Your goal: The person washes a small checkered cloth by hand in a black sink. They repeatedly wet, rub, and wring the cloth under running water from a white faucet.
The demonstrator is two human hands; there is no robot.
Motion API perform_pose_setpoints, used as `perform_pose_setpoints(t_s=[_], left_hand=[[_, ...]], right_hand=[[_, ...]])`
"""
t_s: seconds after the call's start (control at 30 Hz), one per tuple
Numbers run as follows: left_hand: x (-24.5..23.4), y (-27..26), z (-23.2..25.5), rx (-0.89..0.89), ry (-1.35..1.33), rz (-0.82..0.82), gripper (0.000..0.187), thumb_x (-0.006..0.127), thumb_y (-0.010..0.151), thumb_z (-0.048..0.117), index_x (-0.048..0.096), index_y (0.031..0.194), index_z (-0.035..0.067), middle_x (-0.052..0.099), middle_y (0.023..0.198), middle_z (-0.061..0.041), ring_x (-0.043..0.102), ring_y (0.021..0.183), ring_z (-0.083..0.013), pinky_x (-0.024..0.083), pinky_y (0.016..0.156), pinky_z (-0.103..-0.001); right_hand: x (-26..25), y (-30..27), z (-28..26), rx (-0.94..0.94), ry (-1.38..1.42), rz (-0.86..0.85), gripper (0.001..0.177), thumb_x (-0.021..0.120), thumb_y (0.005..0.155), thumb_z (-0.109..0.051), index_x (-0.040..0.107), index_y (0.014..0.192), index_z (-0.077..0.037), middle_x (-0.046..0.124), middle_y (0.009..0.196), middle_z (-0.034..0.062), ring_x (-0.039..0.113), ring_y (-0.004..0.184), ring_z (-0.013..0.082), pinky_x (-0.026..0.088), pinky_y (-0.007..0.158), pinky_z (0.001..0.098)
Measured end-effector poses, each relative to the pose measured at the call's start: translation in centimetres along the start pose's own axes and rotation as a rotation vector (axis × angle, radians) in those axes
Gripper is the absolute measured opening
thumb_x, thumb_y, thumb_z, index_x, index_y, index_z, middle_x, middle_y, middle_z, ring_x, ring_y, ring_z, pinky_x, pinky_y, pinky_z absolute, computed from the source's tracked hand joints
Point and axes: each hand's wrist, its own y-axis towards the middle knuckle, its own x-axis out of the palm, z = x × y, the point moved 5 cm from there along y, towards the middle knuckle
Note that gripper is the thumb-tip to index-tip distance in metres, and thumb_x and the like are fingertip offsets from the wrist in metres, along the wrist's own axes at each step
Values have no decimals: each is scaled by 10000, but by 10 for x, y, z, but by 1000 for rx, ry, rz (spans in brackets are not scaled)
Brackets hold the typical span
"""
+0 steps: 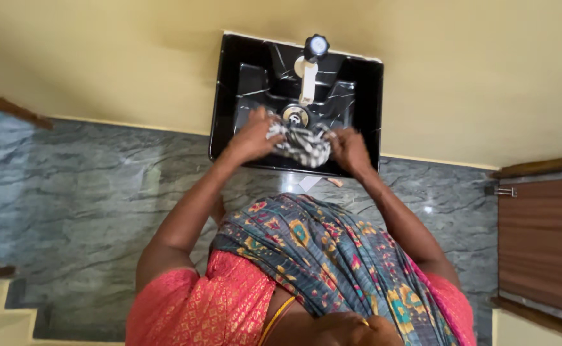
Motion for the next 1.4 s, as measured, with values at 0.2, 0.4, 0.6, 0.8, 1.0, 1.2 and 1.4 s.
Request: perform_pose_setpoints(t_s=[0.2, 0.4, 0.6, 0.8, 1.0, 1.2, 1.4], left_hand=[[-79, -31, 27, 79, -257, 364, 217, 648, 972, 90, 765, 1152, 64, 547, 1029, -155, 590, 1021, -303, 525, 866, -403], [-138, -64, 72, 173, -208, 806, 120, 564, 967, -69, 659, 997, -1, 574, 1065, -121, 648, 1005, -280, 528, 849, -381], [-158, -90, 80, 131, -323, 1005, 200, 532, 1130, 107, 638, 1012, -14, 507, 1017, -144, 569, 851, -251, 467, 724, -367], [-144, -71, 40, -13, -165, 972, 138, 552, 1122, 87, 660, 1098, 4, 570, 1073, -120, 634, 964, -285, 516, 820, -423], [-86, -27, 10, -16, 301, 735, 623, 653, 819, 53, 585, 1427, -67, 312, 1492, -409, 334, 1272, -603, 401, 1052, -602], [38, 4, -52, -223, 399, -380, 682, 602, 959, 546, 389, 1568, 325, 19, 1728, -69, -17, 1544, -524, 94, 1237, -673], [51, 32, -62, -203, 541, -376, 835, 488, 903, 729, 221, 1623, 401, -78, 1725, -72, -120, 1532, -532, -23, 1188, -726]], right_hand=[[-82, -1, -40, -508, -168, 424, 120, 696, 970, -121, 728, 999, -9, 692, 949, 196, 605, 865, 395, 503, 750, 461], [-122, 4, 0, -199, 342, 436, 229, 569, 1100, -205, 630, 995, -11, 579, 817, 27, 534, 752, 130, 439, 689, 311], [-142, 3, 23, -218, 679, 585, 356, 507, 1167, -309, 559, 941, -38, 523, 842, -54, 449, 793, 58, 410, 697, 255], [-112, 25, 52, -91, 646, 637, 334, 491, 1159, -280, 560, 941, -37, 512, 810, -22, 450, 752, 88, 398, 651, 285], [-64, 39, 68, -19, 34, 515, 538, 565, 1061, -240, 376, 1502, 3, 513, 1423, 295, 504, 1301, 426, 420, 1092, 505], [26, 25, 16, 155, -466, -165, 866, 532, 943, -587, 170, 1634, -212, -15, 1714, 205, -29, 1526, 551, 57, 1113, 799], [94, 53, 13, 170, -552, -428, 904, 394, 906, -753, 144, 1628, -268, -141, 1692, 168, -186, 1493, 537, -64, 1071, 801]])
